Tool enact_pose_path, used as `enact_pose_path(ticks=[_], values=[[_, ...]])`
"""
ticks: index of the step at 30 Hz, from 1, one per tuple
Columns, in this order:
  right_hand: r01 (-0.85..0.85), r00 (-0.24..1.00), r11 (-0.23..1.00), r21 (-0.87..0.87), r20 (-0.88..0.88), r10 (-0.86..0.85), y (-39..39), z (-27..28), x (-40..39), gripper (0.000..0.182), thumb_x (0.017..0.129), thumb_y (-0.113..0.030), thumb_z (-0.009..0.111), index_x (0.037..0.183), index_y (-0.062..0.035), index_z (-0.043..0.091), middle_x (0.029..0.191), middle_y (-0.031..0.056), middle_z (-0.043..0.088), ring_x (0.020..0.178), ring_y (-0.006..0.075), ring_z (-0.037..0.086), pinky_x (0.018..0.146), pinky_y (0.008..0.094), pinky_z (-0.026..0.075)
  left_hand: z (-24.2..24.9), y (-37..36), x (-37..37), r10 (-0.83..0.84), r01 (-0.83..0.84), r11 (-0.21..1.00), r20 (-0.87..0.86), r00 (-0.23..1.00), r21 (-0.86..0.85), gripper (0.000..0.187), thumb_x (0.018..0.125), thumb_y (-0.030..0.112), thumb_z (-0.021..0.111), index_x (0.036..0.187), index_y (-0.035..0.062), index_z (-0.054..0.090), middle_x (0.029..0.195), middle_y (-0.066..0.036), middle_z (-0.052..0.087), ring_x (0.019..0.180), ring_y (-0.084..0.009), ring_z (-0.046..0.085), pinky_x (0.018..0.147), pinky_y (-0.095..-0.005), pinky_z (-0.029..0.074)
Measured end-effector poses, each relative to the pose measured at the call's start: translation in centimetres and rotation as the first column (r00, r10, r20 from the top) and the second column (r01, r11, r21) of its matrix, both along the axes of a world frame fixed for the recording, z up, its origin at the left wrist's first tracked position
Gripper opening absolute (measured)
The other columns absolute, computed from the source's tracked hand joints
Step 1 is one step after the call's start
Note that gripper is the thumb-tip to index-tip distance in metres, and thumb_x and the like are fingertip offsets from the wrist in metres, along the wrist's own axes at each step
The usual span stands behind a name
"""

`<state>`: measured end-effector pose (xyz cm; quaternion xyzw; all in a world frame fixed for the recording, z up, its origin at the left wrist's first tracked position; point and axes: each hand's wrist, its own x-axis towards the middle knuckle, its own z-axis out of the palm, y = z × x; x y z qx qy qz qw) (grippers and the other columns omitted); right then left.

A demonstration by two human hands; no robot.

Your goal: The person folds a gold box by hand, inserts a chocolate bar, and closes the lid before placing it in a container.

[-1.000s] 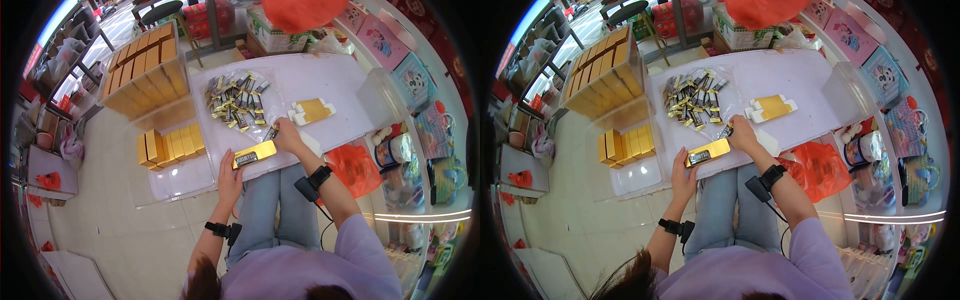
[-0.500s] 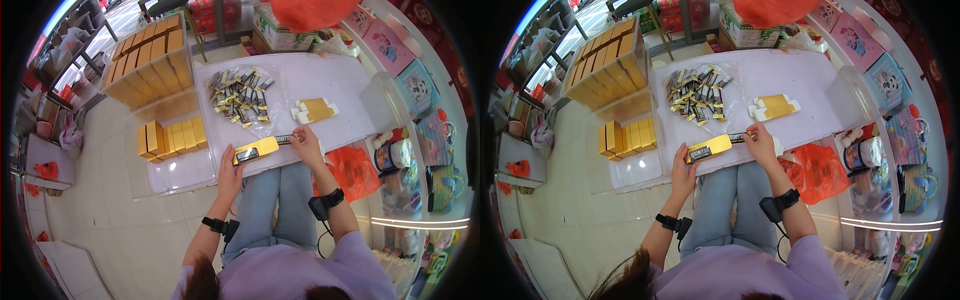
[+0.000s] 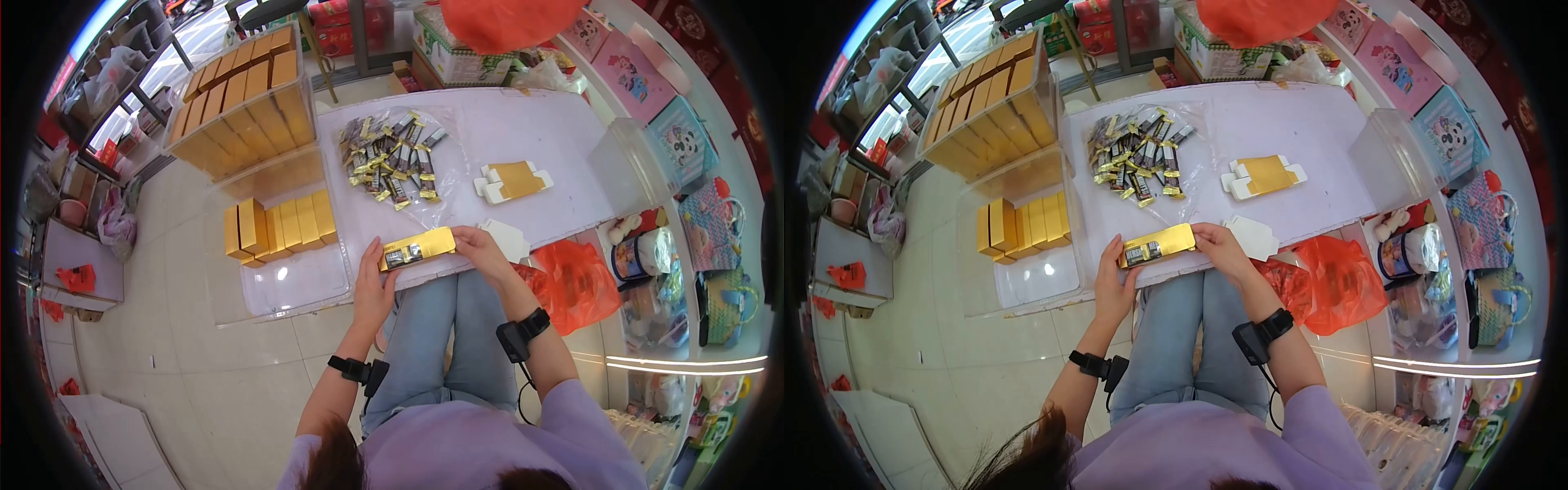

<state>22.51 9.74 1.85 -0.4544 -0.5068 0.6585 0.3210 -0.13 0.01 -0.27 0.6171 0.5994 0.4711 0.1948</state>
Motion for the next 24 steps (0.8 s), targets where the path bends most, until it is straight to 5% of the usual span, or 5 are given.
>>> enact_pose_path(ticks=[10, 24], values=[[0.061, 0.996, 0.998, -0.010, -0.067, -0.062, -0.8, -1.2, -2.0, 0.029, 0.087, 0.003, 0.066, 0.116, 0.0016, 0.066, 0.106, 0.0032, 0.070, 0.096, 0.0088, 0.063, 0.088, 0.0230, 0.049, 0.1, 0.0, -0.1, -0.012, 0.012, 0.999, -0.009, 1.000, 0.031, 0.056, 0.085, 0.001, 0.070, 0.135, -0.0024, 0.045, 0.143, -0.021, 0.048, 0.129, -0.0372, 0.051, 0.105, -0.0393, 0.044], [-0.213, 0.975, 0.974, 0.070, 0.087, 0.207, -0.6, -0.1, -1.3, 0.031, 0.088, 0.001, 0.063, 0.118, -0.0002, 0.066, 0.112, 0.0034, 0.069, 0.101, 0.0132, 0.063, 0.093, 0.0283, 0.048, 0.4, -0.1, 0.0, -0.009, 0.010, 0.999, -0.012, 1.000, 0.038, 0.059, 0.083, 0.003, 0.074, 0.135, -0.0029, 0.045, 0.145, -0.021, 0.046, 0.130, -0.0374, 0.051, 0.105, -0.0394, 0.046]])
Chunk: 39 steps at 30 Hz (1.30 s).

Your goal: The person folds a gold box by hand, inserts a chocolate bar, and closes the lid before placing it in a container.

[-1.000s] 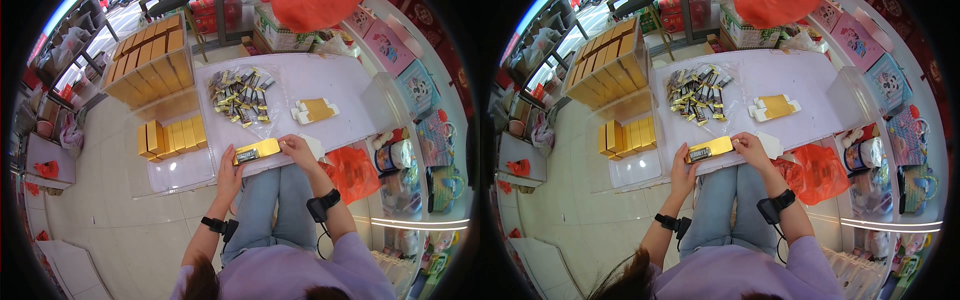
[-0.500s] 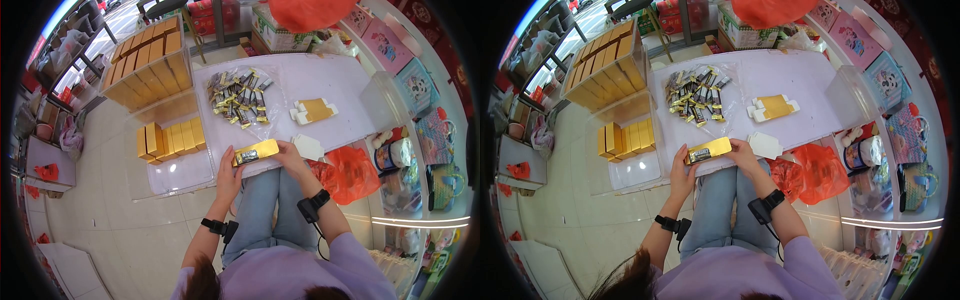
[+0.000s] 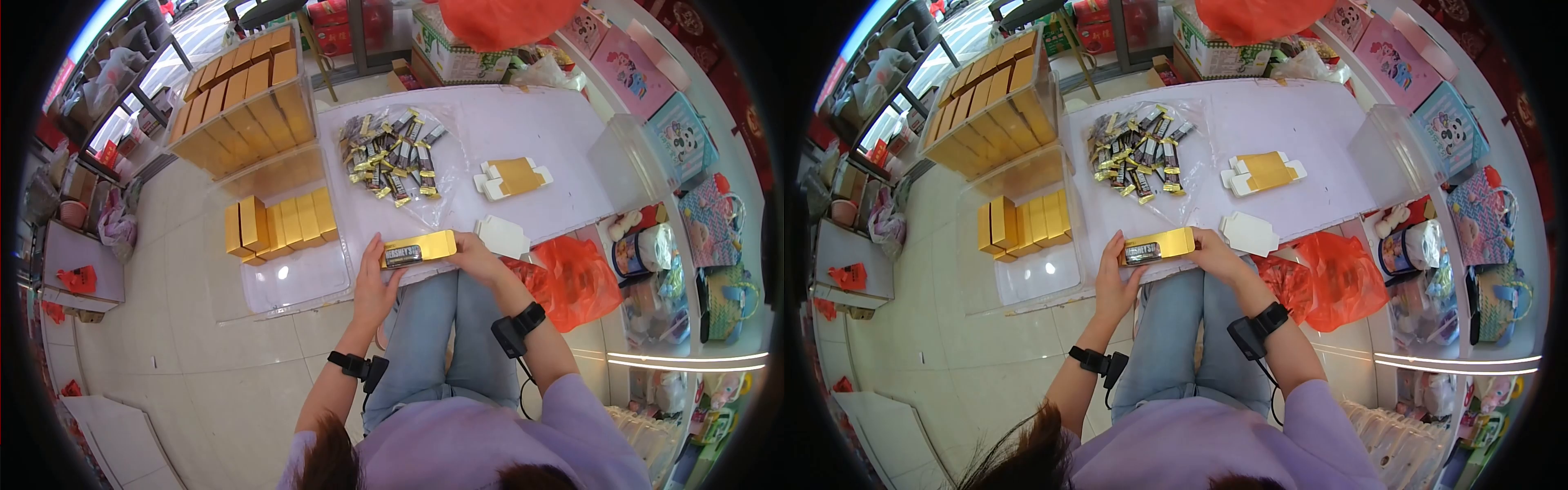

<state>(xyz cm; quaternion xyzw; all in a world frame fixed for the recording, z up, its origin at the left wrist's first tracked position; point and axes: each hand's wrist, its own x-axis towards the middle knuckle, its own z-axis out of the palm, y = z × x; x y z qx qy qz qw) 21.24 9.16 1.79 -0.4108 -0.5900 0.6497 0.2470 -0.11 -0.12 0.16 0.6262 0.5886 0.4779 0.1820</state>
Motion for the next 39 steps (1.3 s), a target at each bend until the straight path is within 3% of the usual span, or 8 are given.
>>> enact_pose_path(ticks=[6, 8, 11, 14, 16, 23, 32, 39], values=[[0.089, 0.981, 0.965, 0.246, 0.145, -0.127, -1.5, 1.5, 1.8, 0.058, 0.086, 0.000, 0.069, 0.139, -0.0042, 0.048, 0.136, 0.0112, 0.056, 0.118, 0.0205, 0.059, 0.100, 0.0336, 0.048, -0.6, 0.2, -0.2, -0.091, 0.102, 0.992, 0.151, 0.984, -0.070, 0.060, 0.085, 0.009, 0.075, 0.136, -0.0027, 0.046, 0.142, -0.017, 0.051, 0.126, -0.0323, 0.055, 0.105, -0.0366, 0.046], [0.026, 0.999, 0.987, 0.159, -0.035, -0.020, -2.3, 3.9, 1.7, 0.063, 0.084, -0.001, 0.072, 0.141, -0.0052, 0.045, 0.139, 0.0112, 0.052, 0.121, 0.0219, 0.058, 0.102, 0.0351, 0.048, 0.8, 0.2, 0.5, -0.204, 0.501, 0.852, 0.782, 0.589, -0.155, 0.055, 0.089, 0.009, 0.073, 0.137, -0.0014, 0.049, 0.139, -0.015, 0.054, 0.125, -0.0241, 0.055, 0.104, -0.0334, 0.046], [-0.066, 0.963, 0.991, 0.113, -0.254, 0.093, -2.9, 4.3, 1.1, 0.066, 0.083, -0.005, 0.076, 0.141, -0.0056, 0.044, 0.137, 0.0082, 0.053, 0.125, 0.0235, 0.055, 0.104, 0.0365, 0.046, 2.5, 0.6, 0.3, -0.160, 0.657, 0.676, 0.804, 0.573, -0.334, 0.049, 0.093, 0.010, 0.069, 0.137, -0.0013, 0.050, 0.133, -0.013, 0.058, 0.123, -0.0181, 0.054, 0.102, -0.0320, 0.045], [0.031, 0.957, 0.999, 0.013, -0.290, -0.026, -3.0, 3.3, 0.6, 0.063, 0.084, -0.009, 0.077, 0.139, -0.0052, 0.047, 0.133, 0.0074, 0.057, 0.120, 0.0227, 0.058, 0.101, 0.0361, 0.048, 4.9, 0.9, 0.9, -0.092, 0.503, 0.817, 0.798, 0.595, -0.282, 0.040, 0.095, 0.013, 0.066, 0.131, -0.0021, 0.055, 0.126, -0.011, 0.062, 0.116, -0.0165, 0.058, 0.099, -0.0304, 0.045], [-0.033, 0.996, 0.946, 0.324, 0.088, 0.004, -3.1, 3.2, 0.1, 0.057, 0.086, -0.015, 0.077, 0.134, -0.0044, 0.049, 0.124, 0.0107, 0.063, 0.111, 0.0215, 0.063, 0.093, 0.0355, 0.052, 5.4, 1.5, 0.8, -0.072, 0.439, 0.856, 0.775, 0.627, -0.275, 0.037, 0.096, 0.015, 0.066, 0.128, -0.0016, 0.057, 0.123, -0.011, 0.063, 0.114, -0.0161, 0.059, 0.099, -0.0304, 0.046], [-0.055, 0.988, 0.935, 0.351, 0.156, 0.000, -4.3, 2.1, -0.9, 0.055, 0.087, -0.019, 0.076, 0.133, -0.0032, 0.049, 0.117, 0.0111, 0.064, 0.109, 0.0208, 0.064, 0.091, 0.0334, 0.052, 3.2, 2.0, 2.0, -0.040, 0.332, 0.908, 0.735, 0.676, -0.256, 0.014, 0.092, 0.005, 0.068, 0.105, 0.0026, 0.061, 0.102, -0.004, 0.066, 0.100, -0.0118, 0.061, 0.090, -0.0281, 0.047], [0.132, 0.957, 0.991, -0.029, -0.257, -0.135, -3.3, 2.6, -0.6, 0.024, 0.094, -0.011, 0.067, 0.115, 0.0000, 0.062, 0.113, 0.0037, 0.063, 0.101, 0.0099, 0.059, 0.083, 0.0266, 0.051, 4.0, 1.2, 3.5, -0.048, 0.140, 0.983, 0.558, 0.829, -0.123, 0.017, 0.089, 0.004, 0.068, 0.105, 0.0026, 0.063, 0.100, -0.006, 0.069, 0.099, -0.0145, 0.064, 0.093, -0.0309, 0.048], [0.197, 0.977, 0.908, 0.370, -0.152, -0.150, -3.2, 4.3, -1.9, 0.018, 0.088, 0.000, 0.065, 0.105, -0.0046, 0.067, 0.103, 0.0038, 0.065, 0.096, 0.0141, 0.063, 0.080, 0.0262, 0.052, 6.0, -0.1, 3.6, 0.031, 0.054, 0.988, 0.520, 0.854, -0.146, 0.017, 0.088, 0.000, 0.065, 0.105, 0.0016, 0.070, 0.108, -0.009, 0.071, 0.097, -0.0184, 0.067, 0.086, -0.0305, 0.053]])
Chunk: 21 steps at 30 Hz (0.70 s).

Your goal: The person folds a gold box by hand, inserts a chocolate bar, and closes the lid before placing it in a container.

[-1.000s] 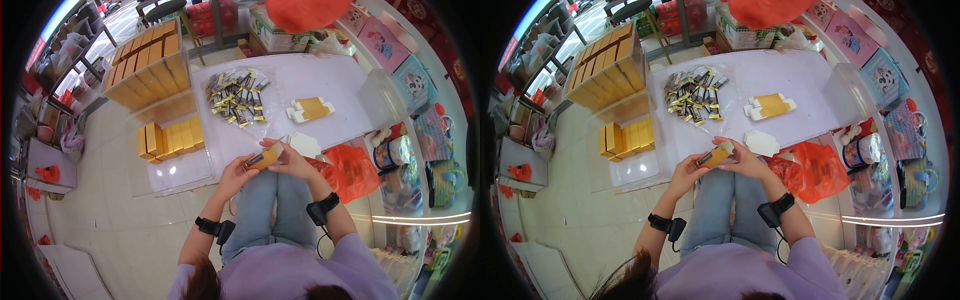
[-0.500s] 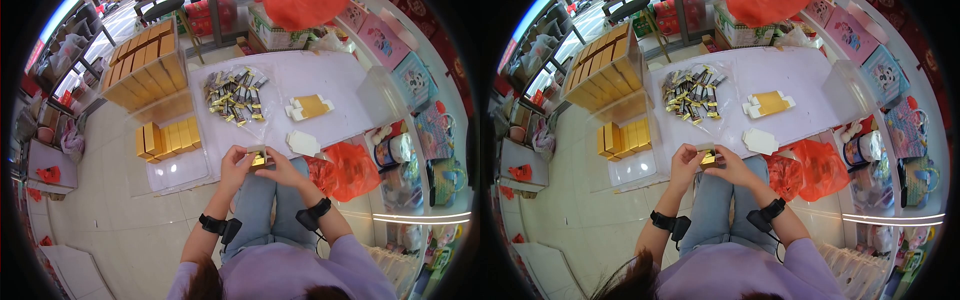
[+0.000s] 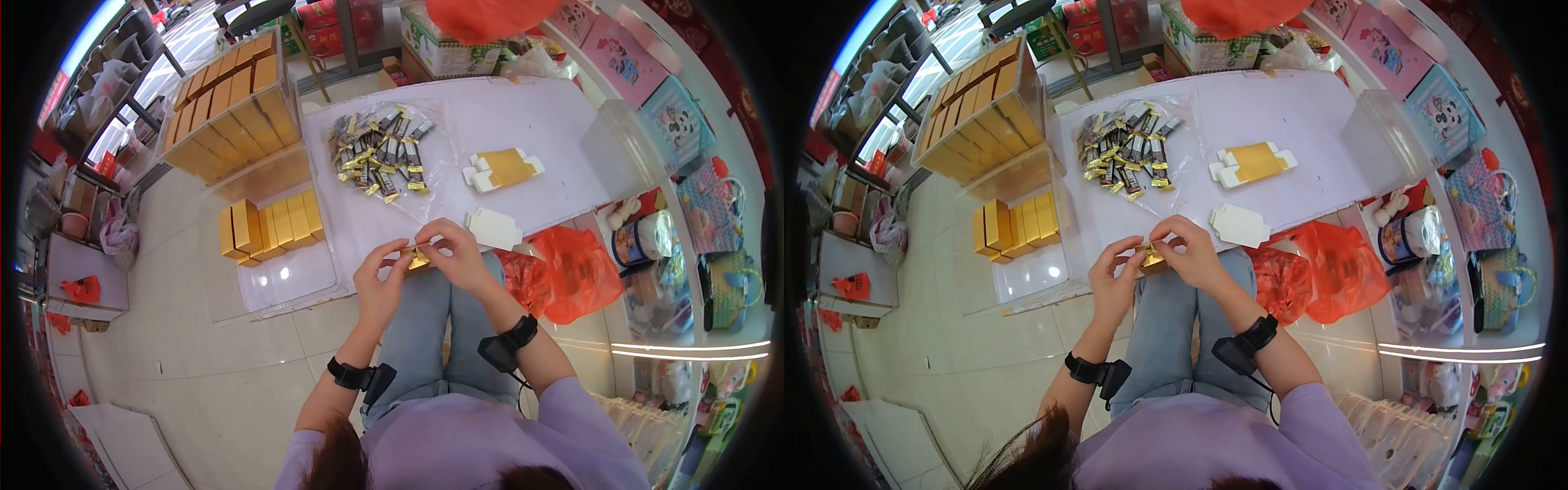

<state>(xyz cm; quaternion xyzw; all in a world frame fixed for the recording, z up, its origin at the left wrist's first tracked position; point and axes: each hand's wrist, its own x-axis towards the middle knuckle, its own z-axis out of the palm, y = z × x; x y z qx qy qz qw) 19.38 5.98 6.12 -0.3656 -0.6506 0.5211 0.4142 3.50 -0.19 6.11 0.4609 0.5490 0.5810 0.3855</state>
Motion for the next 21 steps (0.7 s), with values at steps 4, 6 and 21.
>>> enact_pose_path(ticks=[4, 6, 21], values=[[-0.042, 0.988, 0.967, 0.252, 0.152, 0.004, -0.1, -0.3, 0.8, 0.022, 0.084, 0.005, 0.062, 0.104, -0.0032, 0.068, 0.118, 0.0091, 0.067, 0.105, 0.0228, 0.066, 0.084, 0.0303, 0.054, -0.8, 0.0, -1.4, -0.048, 0.063, 0.989, -0.116, 0.992, 0.134, 0.020, 0.088, -0.002, 0.064, 0.107, 0.0012, 0.071, 0.110, -0.010, 0.072, 0.097, -0.0203, 0.068, 0.084, -0.0300, 0.055], [-0.077, 0.983, 0.973, 0.218, 0.181, 0.037, -0.5, 0.1, 1.5, 0.026, 0.084, 0.005, 0.061, 0.107, -0.0036, 0.068, 0.123, 0.0105, 0.066, 0.107, 0.0247, 0.066, 0.086, 0.0316, 0.054, -0.7, -0.2, -1.7, -0.064, 0.113, 0.979, -0.267, 0.961, 0.169, 0.023, 0.087, -0.004, 0.063, 0.109, 0.0019, 0.070, 0.112, -0.013, 0.071, 0.099, -0.0239, 0.069, 0.086, -0.0307, 0.055], [-0.185, 0.924, 0.927, 0.327, 0.378, 0.052, -1.1, 2.8, 1.9, 0.037, 0.088, -0.016, 0.071, 0.122, -0.0038, 0.063, 0.123, 0.0141, 0.065, 0.112, 0.0329, 0.062, 0.096, 0.0396, 0.050, 1.2, -0.7, -2.5, -0.131, 0.262, 0.947, -0.517, 0.846, 0.189, 0.028, 0.087, 0.005, 0.070, 0.115, 0.0050, 0.068, 0.122, -0.016, 0.067, 0.104, -0.0310, 0.069, 0.087, -0.0352, 0.055]])
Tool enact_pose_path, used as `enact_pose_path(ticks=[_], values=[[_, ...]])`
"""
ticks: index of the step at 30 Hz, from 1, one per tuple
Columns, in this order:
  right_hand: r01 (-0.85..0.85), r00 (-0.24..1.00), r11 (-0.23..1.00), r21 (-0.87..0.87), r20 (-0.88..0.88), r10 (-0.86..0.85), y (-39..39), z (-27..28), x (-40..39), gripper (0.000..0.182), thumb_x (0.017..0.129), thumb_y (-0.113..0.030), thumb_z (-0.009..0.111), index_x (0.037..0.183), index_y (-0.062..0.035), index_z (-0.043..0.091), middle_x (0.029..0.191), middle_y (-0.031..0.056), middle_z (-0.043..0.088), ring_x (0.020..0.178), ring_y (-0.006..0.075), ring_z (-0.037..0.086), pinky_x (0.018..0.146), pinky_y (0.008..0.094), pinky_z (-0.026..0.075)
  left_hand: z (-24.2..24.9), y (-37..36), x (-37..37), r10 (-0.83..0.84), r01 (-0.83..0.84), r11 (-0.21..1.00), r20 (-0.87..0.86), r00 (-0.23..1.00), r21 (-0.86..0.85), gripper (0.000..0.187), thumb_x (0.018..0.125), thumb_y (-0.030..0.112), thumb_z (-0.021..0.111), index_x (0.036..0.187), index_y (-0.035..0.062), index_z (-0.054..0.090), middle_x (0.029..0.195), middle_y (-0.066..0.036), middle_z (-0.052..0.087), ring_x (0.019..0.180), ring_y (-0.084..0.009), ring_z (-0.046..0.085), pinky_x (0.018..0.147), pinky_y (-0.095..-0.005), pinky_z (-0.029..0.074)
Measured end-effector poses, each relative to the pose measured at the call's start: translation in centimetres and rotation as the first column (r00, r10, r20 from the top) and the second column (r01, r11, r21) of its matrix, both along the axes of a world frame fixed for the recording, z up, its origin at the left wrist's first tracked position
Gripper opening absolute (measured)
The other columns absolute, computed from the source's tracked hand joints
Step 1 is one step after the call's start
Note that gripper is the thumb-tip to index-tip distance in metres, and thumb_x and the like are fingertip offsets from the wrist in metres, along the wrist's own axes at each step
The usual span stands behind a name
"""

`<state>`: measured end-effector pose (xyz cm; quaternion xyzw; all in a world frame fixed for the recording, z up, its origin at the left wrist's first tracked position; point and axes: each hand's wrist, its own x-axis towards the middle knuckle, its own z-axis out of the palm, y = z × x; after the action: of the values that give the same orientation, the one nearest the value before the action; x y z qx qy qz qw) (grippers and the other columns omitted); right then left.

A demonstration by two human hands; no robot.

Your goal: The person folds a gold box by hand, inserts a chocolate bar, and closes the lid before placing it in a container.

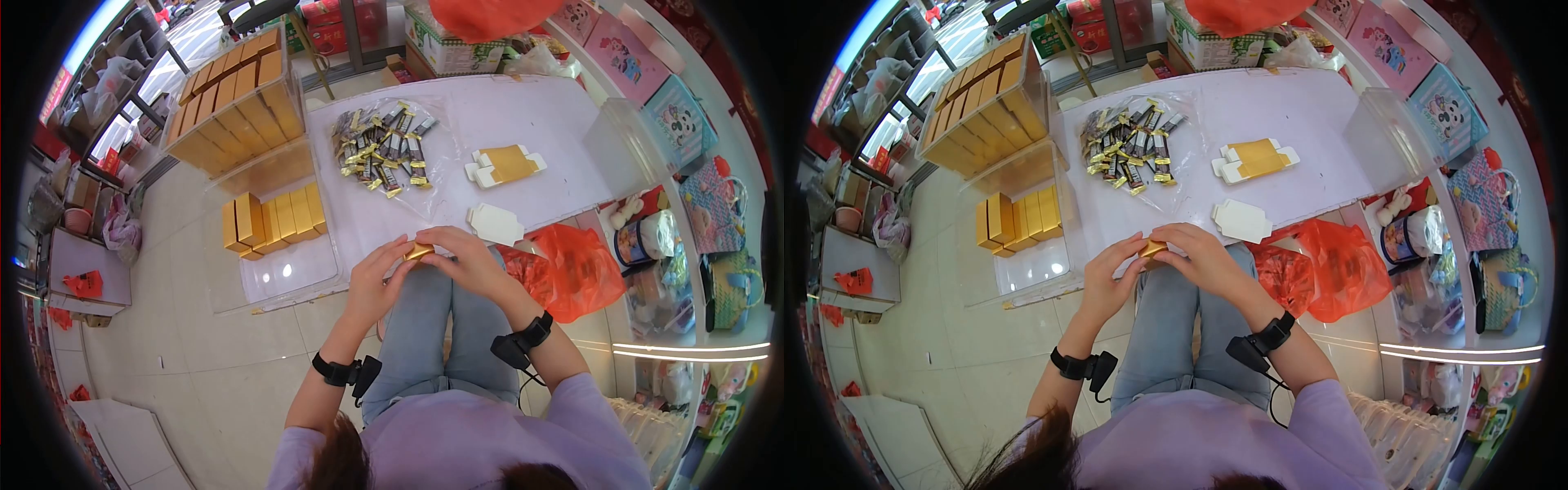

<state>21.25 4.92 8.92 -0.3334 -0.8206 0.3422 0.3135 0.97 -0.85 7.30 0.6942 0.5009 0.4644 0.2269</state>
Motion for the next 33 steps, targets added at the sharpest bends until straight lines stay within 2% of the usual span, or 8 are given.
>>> enact_pose_path(ticks=[8, 10, 18, 26, 29, 30, 32, 33], values=[[0.071, 0.998, 0.988, 0.141, -0.011, -0.070, -0.5, -1.9, -0.5, 0.031, 0.087, -0.014, 0.071, 0.115, -0.0026, 0.067, 0.121, 0.0130, 0.066, 0.108, 0.0305, 0.065, 0.092, 0.0369, 0.053, -0.3, 0.1, 0.0, 0.012, -0.012, 1.000, -0.011, 1.000, -0.028, 0.027, 0.088, 0.003, 0.068, 0.115, 0.0043, 0.070, 0.123, -0.014, 0.067, 0.101, -0.0286, 0.070, 0.086, -0.0329, 0.057], [0.068, 0.997, 0.942, 0.329, 0.013, -0.077, -0.6, -2.3, -0.6, 0.036, 0.085, -0.014, 0.072, 0.119, -0.0028, 0.065, 0.125, 0.0134, 0.064, 0.107, 0.0298, 0.065, 0.090, 0.0359, 0.054, -0.6, -0.2, 0.0, 0.020, -0.021, 0.999, -0.018, 1.000, -0.025, 0.027, 0.088, 0.003, 0.068, 0.115, 0.0043, 0.070, 0.123, -0.013, 0.067, 0.101, -0.0285, 0.070, 0.086, -0.0327, 0.057], [0.037, 0.984, 0.829, 0.557, 0.122, -0.126, -1.7, -3.0, -0.5, 0.046, 0.084, -0.011, 0.071, 0.127, -0.0002, 0.059, 0.132, 0.0170, 0.059, 0.113, 0.0319, 0.063, 0.090, 0.0366, 0.055, -2.3, -0.7, 0.3, 0.095, -0.016, 0.969, -0.310, 0.946, 0.248, 0.036, 0.083, 0.000, 0.073, 0.119, -0.0004, 0.066, 0.130, -0.016, 0.062, 0.109, -0.0289, 0.067, 0.089, -0.0339, 0.057], [0.060, 0.966, 0.777, 0.626, 0.161, -0.204, -2.3, -4.6, -0.2, 0.046, 0.088, -0.009, 0.066, 0.132, -0.0012, 0.057, 0.143, 0.0160, 0.051, 0.116, 0.0330, 0.060, 0.092, 0.0352, 0.054, -5.0, -1.2, 1.6, 0.159, -0.107, 0.969, -0.230, 0.960, 0.222, 0.038, 0.085, -0.002, 0.070, 0.122, -0.0003, 0.062, 0.134, -0.019, 0.058, 0.113, -0.0326, 0.064, 0.090, -0.0366, 0.056], [0.148, 0.970, 0.914, 0.377, 0.127, -0.209, -3.2, -4.3, -0.4, 0.049, 0.094, -0.016, 0.062, 0.139, -0.0025, 0.050, 0.140, 0.0164, 0.051, 0.110, 0.0292, 0.062, 0.090, 0.0342, 0.054, -4.2, -0.8, 2.1, 0.197, -0.135, 0.956, -0.229, 0.953, 0.261, 0.036, 0.083, -0.001, 0.068, 0.119, 0.0001, 0.062, 0.129, -0.017, 0.060, 0.114, -0.0320, 0.063, 0.091, -0.0387, 0.055], [0.264, 0.960, 0.964, 0.041, -0.107, -0.259, -3.4, -5.1, -0.6, 0.050, 0.098, -0.021, 0.059, 0.142, -0.0030, 0.045, 0.137, 0.0159, 0.052, 0.107, 0.0257, 0.063, 0.088, 0.0336, 0.055, -3.8, -0.8, 2.2, 0.235, -0.129, 0.932, -0.294, 0.926, 0.339, 0.035, 0.082, 0.000, 0.067, 0.117, 0.0002, 0.062, 0.125, -0.016, 0.062, 0.114, -0.0314, 0.062, 0.091, -0.0398, 0.055], [0.159, 0.834, 0.775, -0.611, -0.337, -0.437, -2.9, -6.8, -0.5, 0.049, 0.105, -0.028, 0.050, 0.145, -0.0040, 0.037, 0.121, 0.0131, 0.057, 0.103, 0.0174, 0.063, 0.085, 0.0312, 0.055, -4.5, -0.5, 2.3, 0.259, -0.103, 0.908, -0.350, 0.900, 0.407, 0.035, 0.080, 0.001, 0.067, 0.115, 0.0002, 0.062, 0.124, -0.015, 0.062, 0.115, -0.0309, 0.062, 0.090, -0.0403, 0.054], [0.160, 0.835, 0.775, -0.611, -0.336, -0.437, -2.5, -6.5, -0.4, 0.049, 0.105, -0.028, 0.050, 0.145, -0.0040, 0.037, 0.121, 0.0131, 0.057, 0.103, 0.0174, 0.063, 0.085, 0.0312, 0.055, -4.7, -0.4, 2.3, 0.287, -0.071, 0.879, -0.403, 0.869, 0.471, 0.036, 0.078, 0.002, 0.066, 0.114, 0.0002, 0.062, 0.122, -0.015, 0.062, 0.115, -0.0304, 0.061, 0.090, -0.0407, 0.054]])
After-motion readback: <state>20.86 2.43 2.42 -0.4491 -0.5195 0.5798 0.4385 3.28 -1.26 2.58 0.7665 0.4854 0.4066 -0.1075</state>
